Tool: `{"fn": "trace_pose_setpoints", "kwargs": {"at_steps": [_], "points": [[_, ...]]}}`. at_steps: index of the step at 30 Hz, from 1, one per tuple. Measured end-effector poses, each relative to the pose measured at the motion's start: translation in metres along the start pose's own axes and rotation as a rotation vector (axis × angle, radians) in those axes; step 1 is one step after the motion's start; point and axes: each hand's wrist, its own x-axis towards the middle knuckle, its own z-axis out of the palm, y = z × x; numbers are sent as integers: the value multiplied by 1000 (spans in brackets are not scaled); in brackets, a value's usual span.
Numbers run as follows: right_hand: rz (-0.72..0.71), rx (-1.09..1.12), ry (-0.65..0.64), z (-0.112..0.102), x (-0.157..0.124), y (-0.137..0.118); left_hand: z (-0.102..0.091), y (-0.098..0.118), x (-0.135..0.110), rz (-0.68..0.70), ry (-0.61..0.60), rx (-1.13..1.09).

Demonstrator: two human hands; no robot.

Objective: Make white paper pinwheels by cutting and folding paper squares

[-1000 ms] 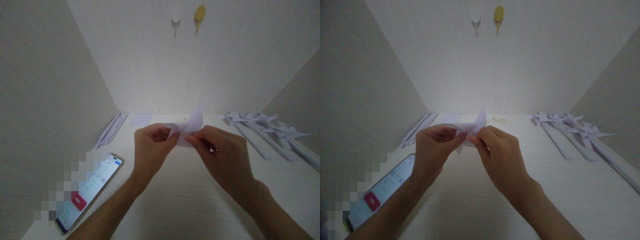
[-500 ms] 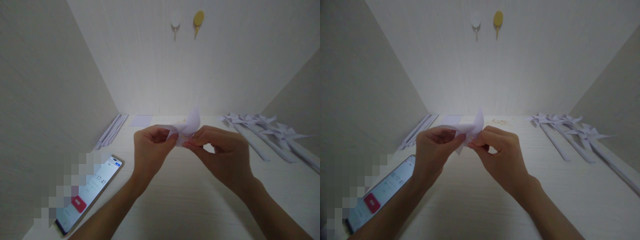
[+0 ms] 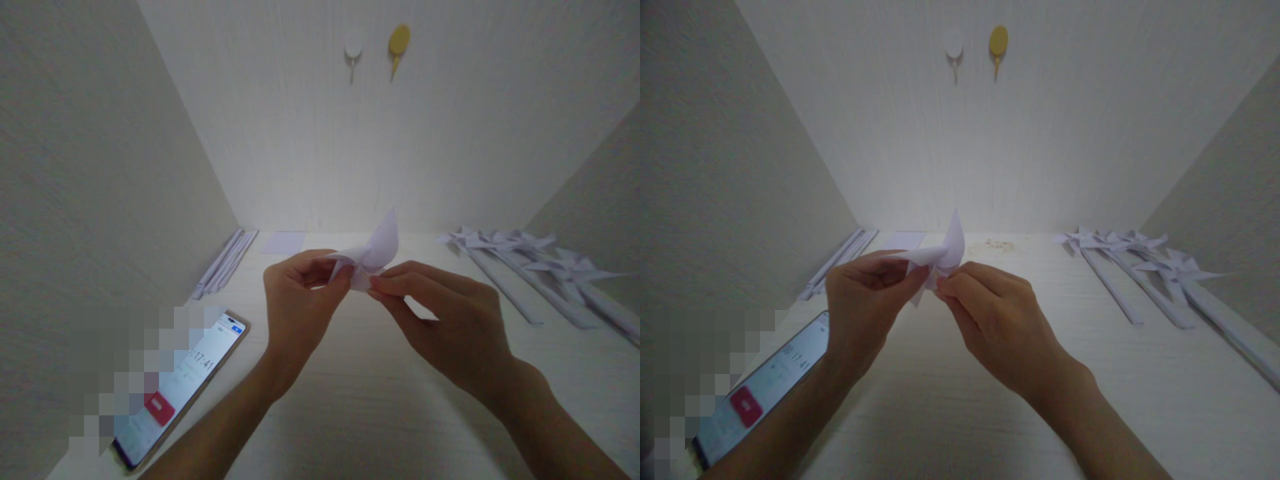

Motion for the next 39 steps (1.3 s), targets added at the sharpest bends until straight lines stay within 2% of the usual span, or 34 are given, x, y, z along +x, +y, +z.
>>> {"fn": "trace_pose_setpoints", "kwargs": {"at_steps": [3,9,16,22,28,39], "points": [[-23,-61,22,1,-2,0,1,1,0,3,3,3],[36,-91,57,3,-1,-1,1,1,0,15,5,1],[1,-121,82,5,-2,-1,1,0,1,57,40,15],[21,-129,96,4,-2,-4,2,0,2,0,22,-39],[26,-250,76,1,-2,-4,3,-4,3,-12,13,-114],[-74,-350,46,-1,-1,-4,2,-7,4,-50,-4,-146]]}}
